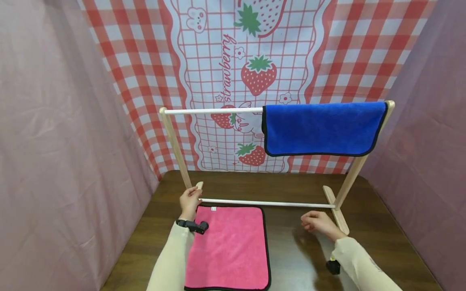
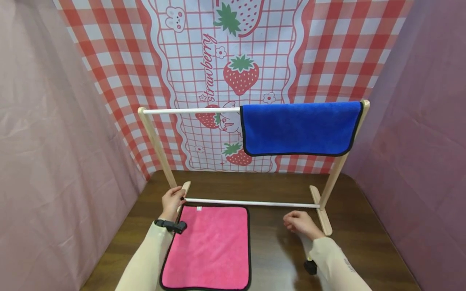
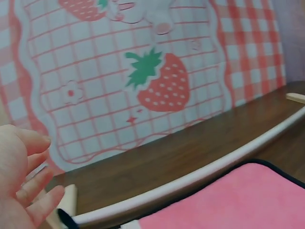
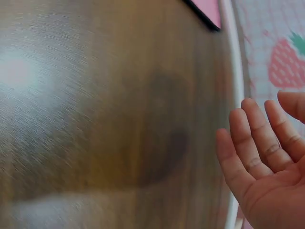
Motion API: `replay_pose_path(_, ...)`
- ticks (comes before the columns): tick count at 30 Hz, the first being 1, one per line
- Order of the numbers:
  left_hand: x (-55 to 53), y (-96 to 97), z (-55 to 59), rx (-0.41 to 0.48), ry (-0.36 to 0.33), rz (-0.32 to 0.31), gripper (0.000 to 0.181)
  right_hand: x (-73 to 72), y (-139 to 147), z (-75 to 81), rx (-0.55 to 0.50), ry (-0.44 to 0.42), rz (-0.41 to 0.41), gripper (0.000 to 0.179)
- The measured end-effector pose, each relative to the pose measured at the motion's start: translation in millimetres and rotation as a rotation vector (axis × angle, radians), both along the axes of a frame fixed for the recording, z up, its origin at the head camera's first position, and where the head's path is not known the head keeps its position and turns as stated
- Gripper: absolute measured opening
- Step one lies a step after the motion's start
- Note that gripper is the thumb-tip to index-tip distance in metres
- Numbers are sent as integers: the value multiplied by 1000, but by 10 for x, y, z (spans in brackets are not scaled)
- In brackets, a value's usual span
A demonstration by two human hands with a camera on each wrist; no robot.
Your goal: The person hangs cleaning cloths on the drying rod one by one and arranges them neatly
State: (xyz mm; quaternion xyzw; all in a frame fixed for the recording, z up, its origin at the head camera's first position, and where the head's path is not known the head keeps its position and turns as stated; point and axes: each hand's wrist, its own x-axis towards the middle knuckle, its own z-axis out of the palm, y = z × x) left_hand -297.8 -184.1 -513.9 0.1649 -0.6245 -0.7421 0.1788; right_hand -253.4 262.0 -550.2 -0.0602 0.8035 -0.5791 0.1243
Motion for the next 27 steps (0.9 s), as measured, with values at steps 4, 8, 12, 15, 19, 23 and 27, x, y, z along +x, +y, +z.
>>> replay_pose_path(4,-31,-162,62,-30,14,110,36,52,-224,-83,48,61,67,26)
replay_pose_path(8,-97,-310,210,-65,19,179,45,96,-466,-178,136,169,157,17)
replay_pose_path(12,-152,-439,416,-67,24,167,59,132,-713,-261,247,329,253,12)
replay_pose_path(15,-197,-498,607,-71,59,146,63,169,-889,-309,354,492,329,16)
replay_pose_path(19,-276,-537,853,-96,133,131,62,238,-1113,-361,503,672,380,32)
replay_pose_path(23,-331,-543,1041,-146,203,113,59,281,-1316,-389,574,739,404,48)
replay_pose_path(27,-373,-513,1155,-166,260,90,55,296,-1494,-401,587,709,440,63)
